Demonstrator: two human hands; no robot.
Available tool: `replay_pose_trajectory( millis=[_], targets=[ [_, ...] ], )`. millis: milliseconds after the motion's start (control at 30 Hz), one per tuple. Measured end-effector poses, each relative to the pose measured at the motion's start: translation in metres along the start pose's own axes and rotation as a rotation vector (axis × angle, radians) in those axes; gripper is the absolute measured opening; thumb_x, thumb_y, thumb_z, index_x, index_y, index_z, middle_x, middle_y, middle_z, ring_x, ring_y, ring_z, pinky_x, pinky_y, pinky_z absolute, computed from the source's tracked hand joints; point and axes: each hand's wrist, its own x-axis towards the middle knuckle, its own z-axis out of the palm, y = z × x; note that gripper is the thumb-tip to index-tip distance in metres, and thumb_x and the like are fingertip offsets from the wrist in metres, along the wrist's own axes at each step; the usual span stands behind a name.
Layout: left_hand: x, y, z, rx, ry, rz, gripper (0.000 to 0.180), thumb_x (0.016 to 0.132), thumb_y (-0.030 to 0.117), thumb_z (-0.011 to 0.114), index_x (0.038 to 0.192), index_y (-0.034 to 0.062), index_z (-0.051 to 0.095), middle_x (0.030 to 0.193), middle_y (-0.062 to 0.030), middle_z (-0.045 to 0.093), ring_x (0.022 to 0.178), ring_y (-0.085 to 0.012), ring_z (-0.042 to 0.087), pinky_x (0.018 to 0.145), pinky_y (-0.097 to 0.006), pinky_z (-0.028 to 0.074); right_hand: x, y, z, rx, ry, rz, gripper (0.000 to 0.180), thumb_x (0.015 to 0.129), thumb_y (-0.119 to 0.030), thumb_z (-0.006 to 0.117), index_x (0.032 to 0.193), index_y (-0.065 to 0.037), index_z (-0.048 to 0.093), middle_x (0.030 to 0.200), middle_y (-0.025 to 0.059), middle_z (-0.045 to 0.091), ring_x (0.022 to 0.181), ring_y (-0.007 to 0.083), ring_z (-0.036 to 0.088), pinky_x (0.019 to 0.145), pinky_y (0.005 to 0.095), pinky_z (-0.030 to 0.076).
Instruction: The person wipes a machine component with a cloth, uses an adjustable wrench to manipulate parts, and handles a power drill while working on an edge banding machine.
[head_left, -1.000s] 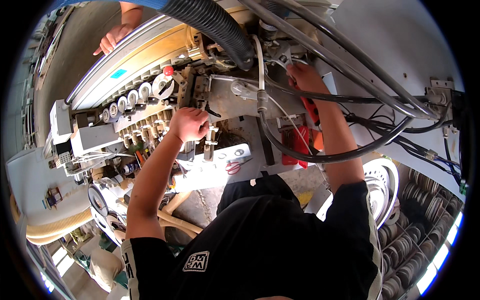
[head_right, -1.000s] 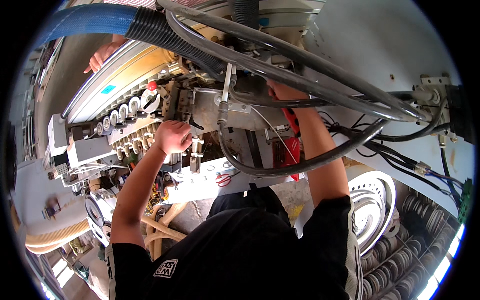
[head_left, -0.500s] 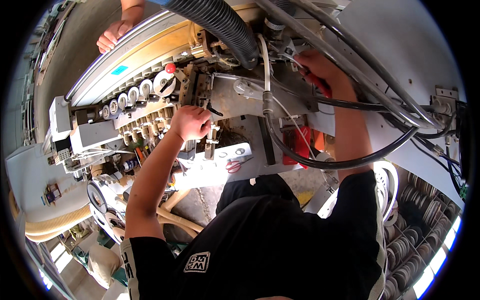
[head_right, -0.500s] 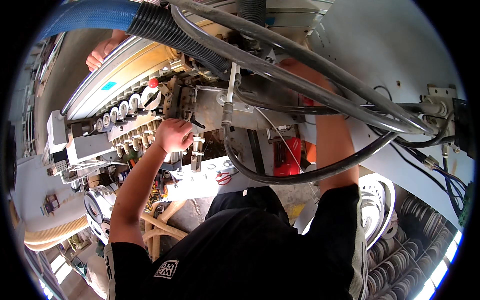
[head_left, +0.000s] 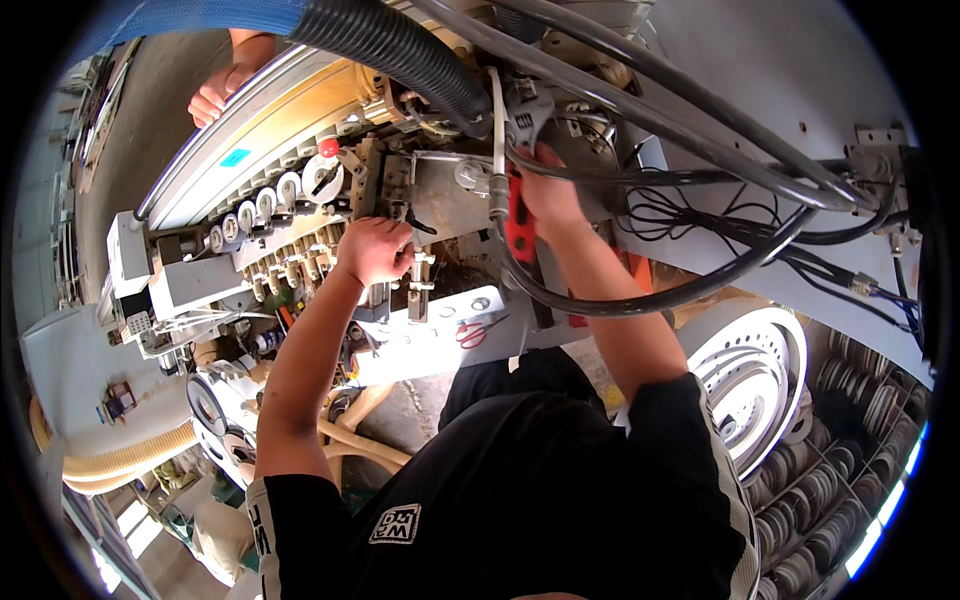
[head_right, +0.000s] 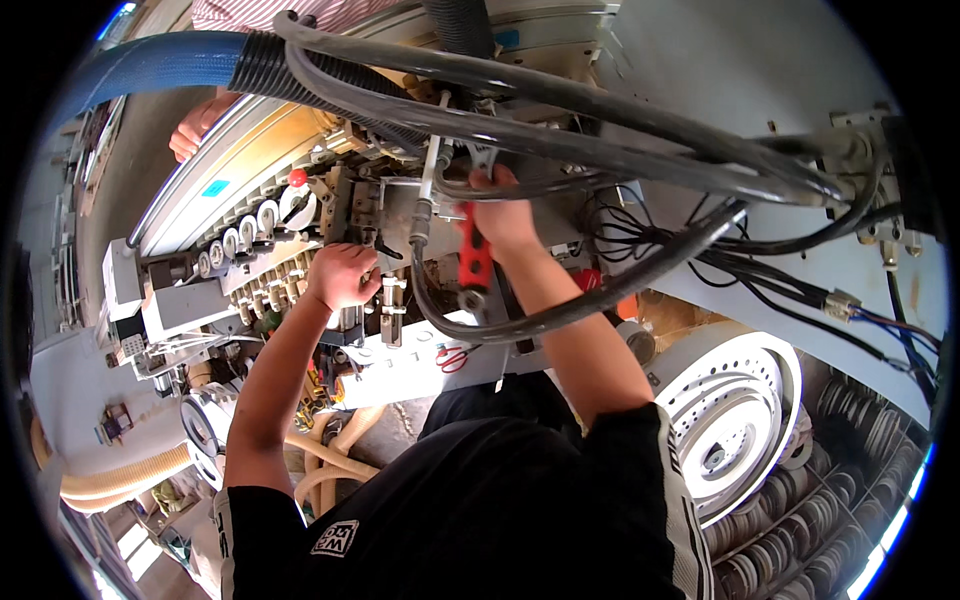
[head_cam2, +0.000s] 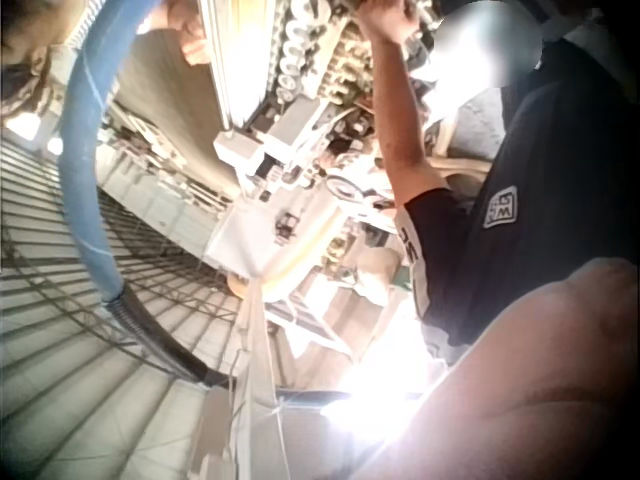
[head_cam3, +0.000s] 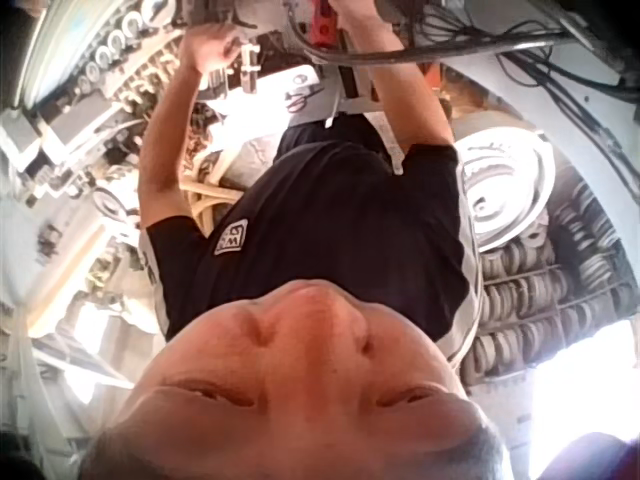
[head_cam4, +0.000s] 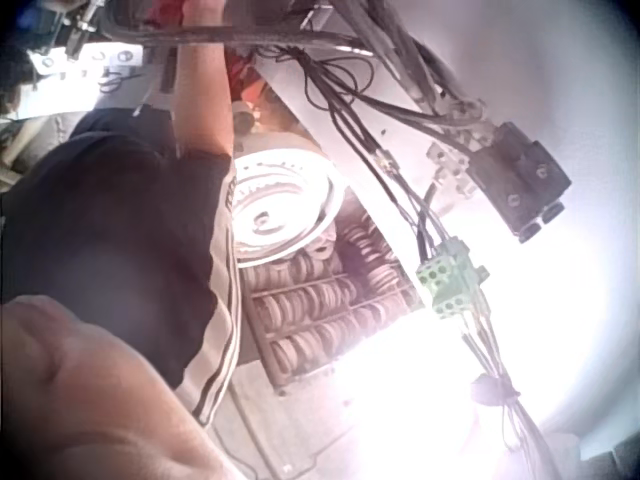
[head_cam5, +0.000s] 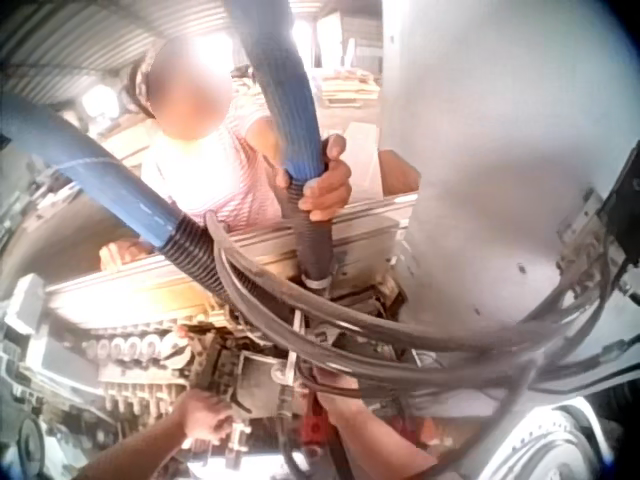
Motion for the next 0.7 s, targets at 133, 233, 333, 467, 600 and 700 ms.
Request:
replay_pose_trajectory(
  millis=[133, 233, 333, 467, 600, 700],
  targets=[
    [0.0, -0.001, -0.001, 0.016, -0.003, 0.012, 0.012, 0.077, 0.019, 0.069, 0.076, 0.0122, 0.06, 0.066, -0.0036, 0.061, 0.063, -0.0257, 0.064, 0.059, -0.04, 0.051, -0.009, -0.026, -0.057, -0.25, -0.098, 0.12, 0.019, 0.108, -0.022, 0.051, 0.106, -0.005, 0.059, 0.079, 0.0049, 0.062, 0.059, 0.0148, 0.061, 0.048, 0.0304, 0.048],
    [-0.002, -0.002, 0.002, -0.009, -0.004, 0.006, 0.012, 0.077, 0.019, 0.069, 0.076, 0.0126, 0.06, 0.065, -0.0034, 0.06, 0.063, -0.0254, 0.064, 0.059, -0.04, 0.051, 0.017, -0.045, -0.077, -0.49, -0.122, 0.038, 0.029, 0.108, -0.032, 0.055, 0.111, -0.005, 0.063, 0.078, 0.0036, 0.061, 0.054, 0.0128, 0.057, 0.047, 0.0297, 0.047],
    [-0.002, -0.004, 0.001, -0.021, -0.016, 0.008, 0.012, 0.076, 0.018, 0.07, 0.077, 0.0117, 0.06, 0.068, -0.0042, 0.061, 0.064, -0.0257, 0.064, 0.059, -0.039, 0.052, 0.046, -0.063, -0.086, -0.577, -0.156, 0.008, 0.031, 0.107, -0.033, 0.056, 0.108, -0.004, 0.066, 0.078, 0.0032, 0.062, 0.05, 0.0129, 0.056, 0.045, 0.0292, 0.046],
    [-0.001, -0.003, 0.0, -0.033, 0.003, 0.007, 0.012, 0.075, 0.018, 0.07, 0.076, 0.0113, 0.06, 0.069, -0.0045, 0.061, 0.064, -0.0256, 0.064, 0.059, -0.039, 0.052, 0.069, -0.105, -0.107, -0.718, -0.255, 0.143, 0.032, 0.107, -0.034, 0.057, 0.105, -0.004, 0.067, 0.078, 0.003, 0.063, 0.049, 0.0123, 0.055, 0.044, 0.0278, 0.045],
    [-0.003, -0.004, -0.002, -0.031, 0.0, 0.015, 0.013, 0.076, 0.018, 0.07, 0.076, 0.0118, 0.059, 0.067, -0.003, 0.061, 0.063, -0.0249, 0.064, 0.058, -0.038, 0.051, 0.074, -0.124, -0.107, -0.834, -0.268, 0.007, 0.032, 0.108, -0.034, 0.055, 0.105, -0.005, 0.067, 0.076, 0.0031, 0.063, 0.049, 0.0115, 0.054, 0.043, 0.0272, 0.044],
    [-0.002, -0.004, -0.002, -0.03, 0.013, 0.008, 0.012, 0.076, 0.016, 0.069, 0.075, 0.0128, 0.057, 0.065, -0.0011, 0.061, 0.062, -0.0239, 0.064, 0.057, -0.038, 0.05, 0.079, -0.134, -0.102, -0.891, -0.321, 0.037, 0.032, 0.108, -0.034, 0.055, 0.105, -0.005, 0.067, 0.076, 0.0031, 0.062, 0.05, 0.0112, 0.054, 0.043, 0.027, 0.043]
  ],
)
